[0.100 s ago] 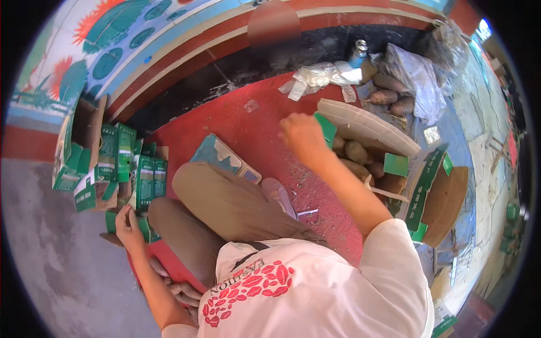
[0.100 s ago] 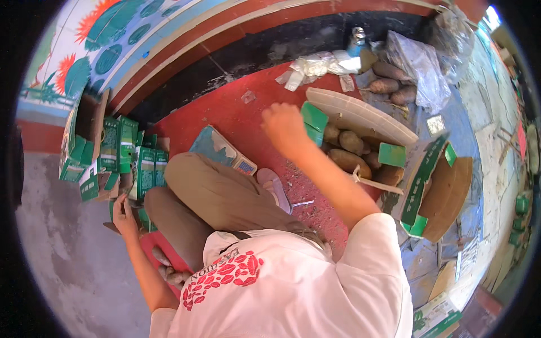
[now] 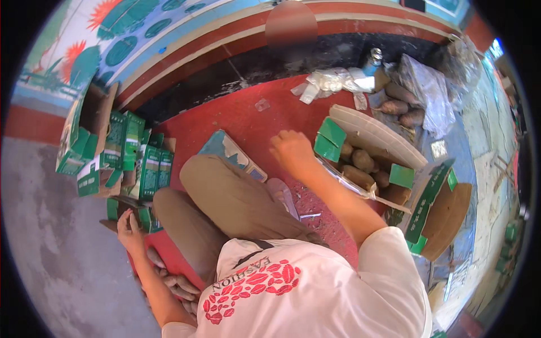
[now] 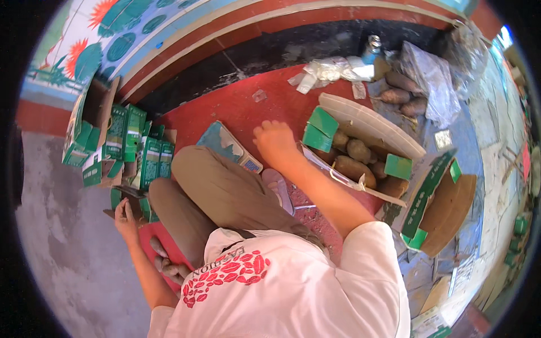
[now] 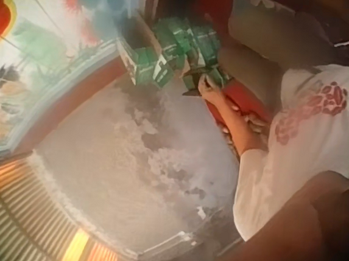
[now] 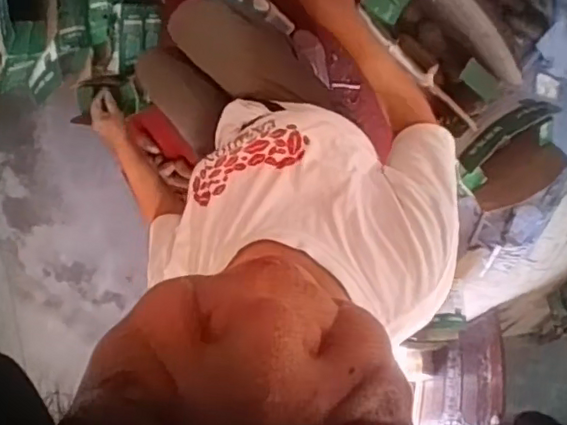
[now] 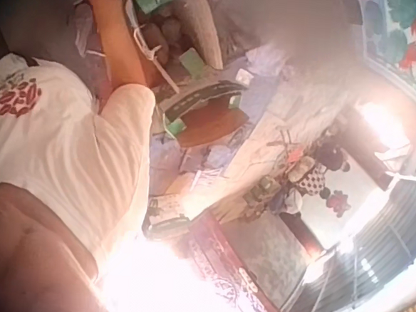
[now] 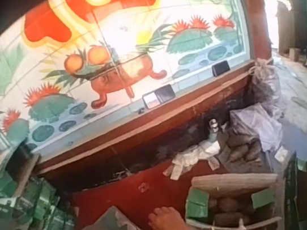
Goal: The recorder picks up yams from a pile, places them into a cardboard box on a scale, and packs the box.
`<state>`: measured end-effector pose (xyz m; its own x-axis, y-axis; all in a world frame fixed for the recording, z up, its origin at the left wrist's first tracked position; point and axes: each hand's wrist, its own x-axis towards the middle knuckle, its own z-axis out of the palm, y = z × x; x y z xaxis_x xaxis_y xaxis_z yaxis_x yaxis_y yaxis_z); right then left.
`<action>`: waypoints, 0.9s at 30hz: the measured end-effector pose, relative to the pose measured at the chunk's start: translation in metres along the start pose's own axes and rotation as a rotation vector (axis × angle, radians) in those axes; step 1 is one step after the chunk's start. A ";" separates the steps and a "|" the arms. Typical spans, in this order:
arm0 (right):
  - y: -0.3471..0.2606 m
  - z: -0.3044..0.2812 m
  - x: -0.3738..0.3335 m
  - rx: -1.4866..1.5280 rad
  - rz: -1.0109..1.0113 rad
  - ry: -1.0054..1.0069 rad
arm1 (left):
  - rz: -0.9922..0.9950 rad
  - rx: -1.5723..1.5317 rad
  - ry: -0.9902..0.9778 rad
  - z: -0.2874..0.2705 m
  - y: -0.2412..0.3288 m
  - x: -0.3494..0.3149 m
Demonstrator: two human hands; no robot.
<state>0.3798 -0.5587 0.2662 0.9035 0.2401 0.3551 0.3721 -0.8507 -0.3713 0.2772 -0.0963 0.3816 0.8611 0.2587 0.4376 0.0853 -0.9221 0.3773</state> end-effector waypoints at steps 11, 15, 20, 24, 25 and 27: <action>0.075 0.152 -0.063 -0.528 0.022 -0.662 | -0.287 0.193 0.067 -0.041 -0.041 -0.094; 0.094 0.165 -0.054 -0.495 0.129 -0.812 | -0.385 0.185 0.123 -0.023 -0.049 -0.099; 0.101 0.171 -0.050 -0.640 0.084 -0.956 | -0.322 0.250 0.112 -0.007 -0.062 -0.130; 0.143 0.183 -0.050 -0.747 0.043 -0.974 | -0.461 0.263 0.058 0.001 -0.073 -0.157; 0.143 0.177 -0.041 -0.730 0.057 -1.008 | -0.505 0.317 0.034 -0.003 -0.073 -0.170; 0.159 0.173 -0.034 -0.729 0.064 -1.042 | -0.563 0.360 0.009 -0.008 -0.075 -0.191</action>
<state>0.4453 -0.6209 0.0463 0.7778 0.1598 -0.6079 0.4182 -0.8535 0.3107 0.1020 -0.0744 0.2767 0.6320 0.7297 0.2608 0.6841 -0.6835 0.2548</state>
